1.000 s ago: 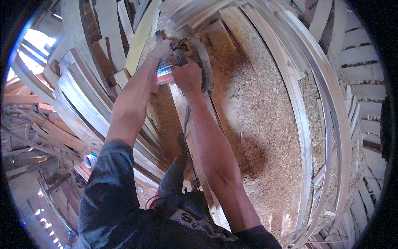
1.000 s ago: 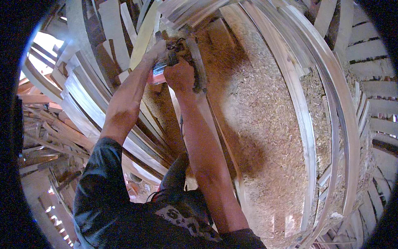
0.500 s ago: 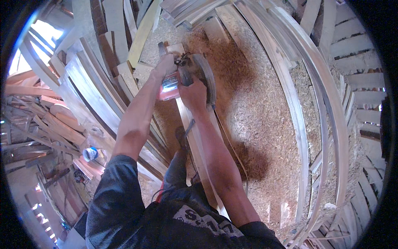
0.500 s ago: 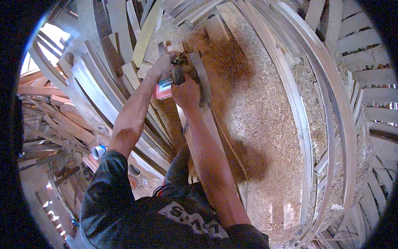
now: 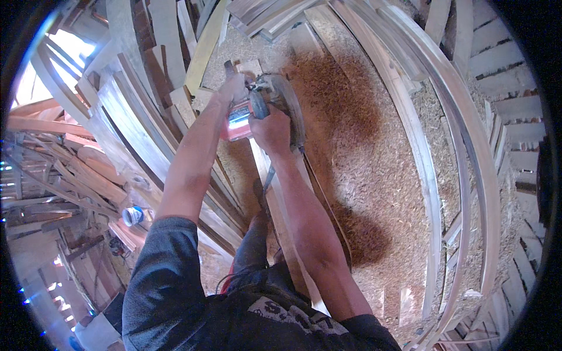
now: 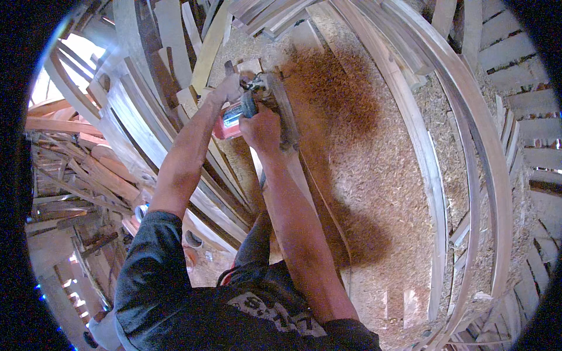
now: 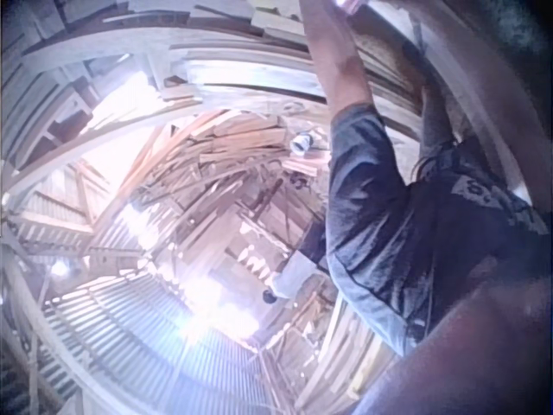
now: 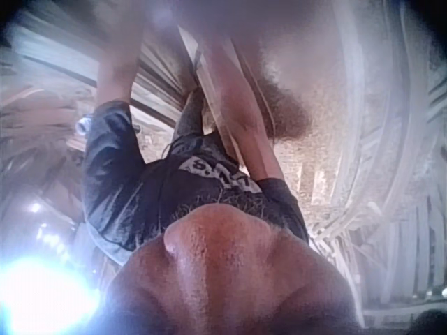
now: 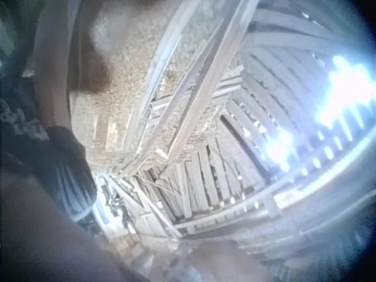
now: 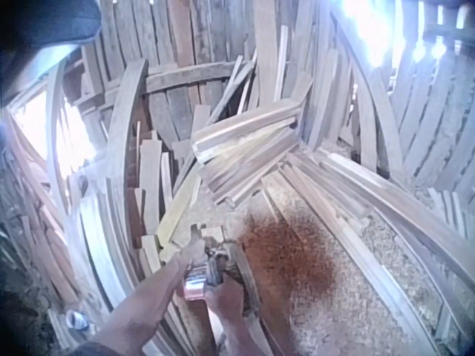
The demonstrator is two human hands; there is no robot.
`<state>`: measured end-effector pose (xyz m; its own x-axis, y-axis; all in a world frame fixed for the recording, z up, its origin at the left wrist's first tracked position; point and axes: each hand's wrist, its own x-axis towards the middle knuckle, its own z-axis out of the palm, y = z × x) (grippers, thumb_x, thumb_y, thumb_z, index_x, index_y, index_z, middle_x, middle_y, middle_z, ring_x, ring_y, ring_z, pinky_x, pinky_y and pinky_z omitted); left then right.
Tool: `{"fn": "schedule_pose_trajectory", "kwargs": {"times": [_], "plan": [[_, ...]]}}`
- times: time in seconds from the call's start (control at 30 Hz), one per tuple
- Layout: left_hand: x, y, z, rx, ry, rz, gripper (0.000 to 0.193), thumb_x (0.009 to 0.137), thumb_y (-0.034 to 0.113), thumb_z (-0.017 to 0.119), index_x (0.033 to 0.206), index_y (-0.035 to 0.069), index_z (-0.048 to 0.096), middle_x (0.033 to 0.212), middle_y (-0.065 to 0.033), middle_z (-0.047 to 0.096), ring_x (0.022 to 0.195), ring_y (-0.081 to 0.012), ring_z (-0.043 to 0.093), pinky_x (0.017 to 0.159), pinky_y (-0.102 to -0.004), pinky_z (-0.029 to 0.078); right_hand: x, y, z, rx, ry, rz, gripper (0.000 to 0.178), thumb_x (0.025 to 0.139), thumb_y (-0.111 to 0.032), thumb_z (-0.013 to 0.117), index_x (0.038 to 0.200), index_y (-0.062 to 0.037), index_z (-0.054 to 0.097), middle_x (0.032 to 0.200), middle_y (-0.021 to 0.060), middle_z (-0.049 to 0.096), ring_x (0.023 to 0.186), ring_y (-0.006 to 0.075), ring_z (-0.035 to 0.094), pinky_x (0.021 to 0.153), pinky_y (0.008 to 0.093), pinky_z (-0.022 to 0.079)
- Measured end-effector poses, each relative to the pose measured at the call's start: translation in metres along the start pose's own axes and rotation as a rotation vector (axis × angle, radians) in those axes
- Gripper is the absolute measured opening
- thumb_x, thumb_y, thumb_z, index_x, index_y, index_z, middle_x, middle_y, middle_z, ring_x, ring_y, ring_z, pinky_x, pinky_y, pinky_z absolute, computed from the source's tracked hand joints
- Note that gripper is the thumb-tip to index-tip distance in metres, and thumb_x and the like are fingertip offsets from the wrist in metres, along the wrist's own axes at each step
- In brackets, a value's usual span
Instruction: The person uses a circular saw to cut a long wooden plank into smaller sections on a cluttered workshop floor. After cutting, the person uses a handheld electric planer to smooth the surface of the cut wood pieces.
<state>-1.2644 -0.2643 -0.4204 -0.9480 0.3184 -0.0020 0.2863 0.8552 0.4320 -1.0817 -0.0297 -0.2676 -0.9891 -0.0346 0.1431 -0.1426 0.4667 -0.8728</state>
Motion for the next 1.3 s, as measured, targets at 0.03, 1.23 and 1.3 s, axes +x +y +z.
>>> {"fn": "schedule_pose_trajectory", "kwargs": {"times": [0.03, 1.23, 1.3], "plan": [[-0.007, -0.017, -0.006, 0.018, -0.046, -0.064, 0.020, 0.081, 0.007, 0.063, 0.098, 0.004, 0.073, 0.096, -0.0228, 0.074, 0.087, -0.0371, 0.071, 0.078, -0.0462, 0.054, -0.001, -0.007, 0.006, 0.025, -0.004, -0.015, 0.028, 0.080, -0.024, 0.075, 0.091, 0.0021, 0.074, 0.083, 0.0296, 0.071, 0.085, 0.0471, 0.071, 0.076, 0.0527, 0.057], [-0.398, 0.397, 0.130, -0.949, -0.110, -0.740, 0.152, 0.075, 0.056, 0.088, 0.155, -0.013, -0.022, 0.161, -0.0374, 0.022, 0.154, -0.0428, 0.026, 0.126, -0.0406, 0.024, 0.054, -0.004, 0.010, -0.096, -0.170, 0.239, 0.050, 0.085, -0.036, 0.075, 0.100, 0.0112, 0.073, 0.095, 0.0340, 0.073, 0.096, 0.0407, 0.075, 0.084, 0.0463, 0.056], [-0.393, 0.402, 0.118, -0.991, -0.181, -0.772, 0.152, 0.075, 0.056, 0.088, 0.155, -0.014, -0.021, 0.161, -0.0377, 0.021, 0.154, -0.0427, 0.026, 0.126, -0.0413, 0.024, 0.061, 0.007, 0.015, -0.138, -0.090, 0.121, 0.044, 0.087, -0.038, 0.067, 0.087, 0.0050, 0.076, 0.092, 0.0321, 0.072, 0.091, 0.0446, 0.074, 0.086, 0.0501, 0.057]]}}
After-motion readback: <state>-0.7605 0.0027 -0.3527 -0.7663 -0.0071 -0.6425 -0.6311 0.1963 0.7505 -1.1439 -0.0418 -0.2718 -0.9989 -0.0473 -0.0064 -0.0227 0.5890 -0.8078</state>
